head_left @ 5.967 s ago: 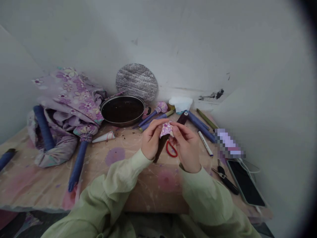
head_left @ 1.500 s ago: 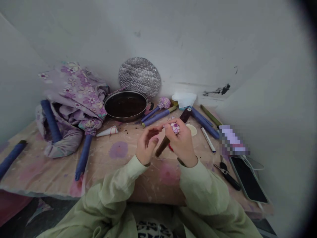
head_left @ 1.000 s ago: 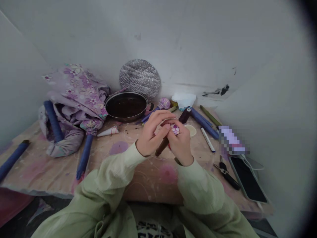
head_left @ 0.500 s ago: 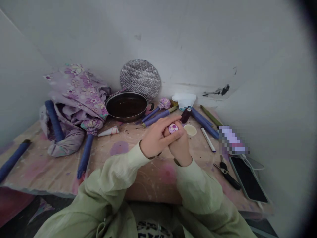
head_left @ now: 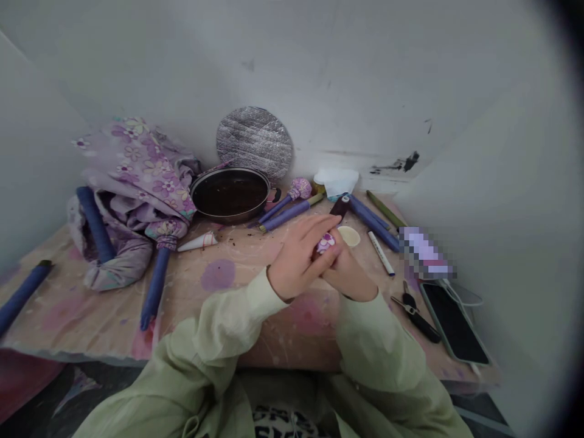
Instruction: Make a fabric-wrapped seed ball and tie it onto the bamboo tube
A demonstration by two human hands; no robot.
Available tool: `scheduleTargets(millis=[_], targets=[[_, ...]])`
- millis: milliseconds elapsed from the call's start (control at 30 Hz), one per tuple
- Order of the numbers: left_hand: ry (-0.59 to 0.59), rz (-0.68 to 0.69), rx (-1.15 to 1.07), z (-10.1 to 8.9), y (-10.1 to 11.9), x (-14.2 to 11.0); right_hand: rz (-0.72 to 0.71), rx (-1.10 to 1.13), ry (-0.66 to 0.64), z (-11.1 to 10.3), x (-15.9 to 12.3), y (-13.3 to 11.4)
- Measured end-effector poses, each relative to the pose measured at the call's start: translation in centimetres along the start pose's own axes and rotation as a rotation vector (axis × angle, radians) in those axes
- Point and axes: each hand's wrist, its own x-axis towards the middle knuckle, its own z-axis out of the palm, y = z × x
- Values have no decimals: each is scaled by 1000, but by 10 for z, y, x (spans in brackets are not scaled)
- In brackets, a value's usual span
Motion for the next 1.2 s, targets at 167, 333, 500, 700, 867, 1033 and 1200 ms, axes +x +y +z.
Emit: scheduleTargets(millis=[167, 333, 500, 700, 867, 1033, 1200], targets=[[-13, -71, -78, 4, -7, -1, -101, -198, -123, -7, -3, -7], [59, -83, -198, 6, -17, -2, -126, -241, -63, -4, -3, -7], [16, -137, -397, 7, -23, 0, -64, -51, 140, -11, -3, -4], [60, -214, -581, 6, -35, 1, 97, 182, 444, -22, 0, -8], [79, -245, -711, 4, -41, 0, 55, 323, 215, -21, 9, -14], [103, -253, -632, 8, -38, 0, -4, 263, 219, -14, 16, -19], [127, -353, -629, 14, -38, -5, 6, 270, 214, -16, 18, -20]])
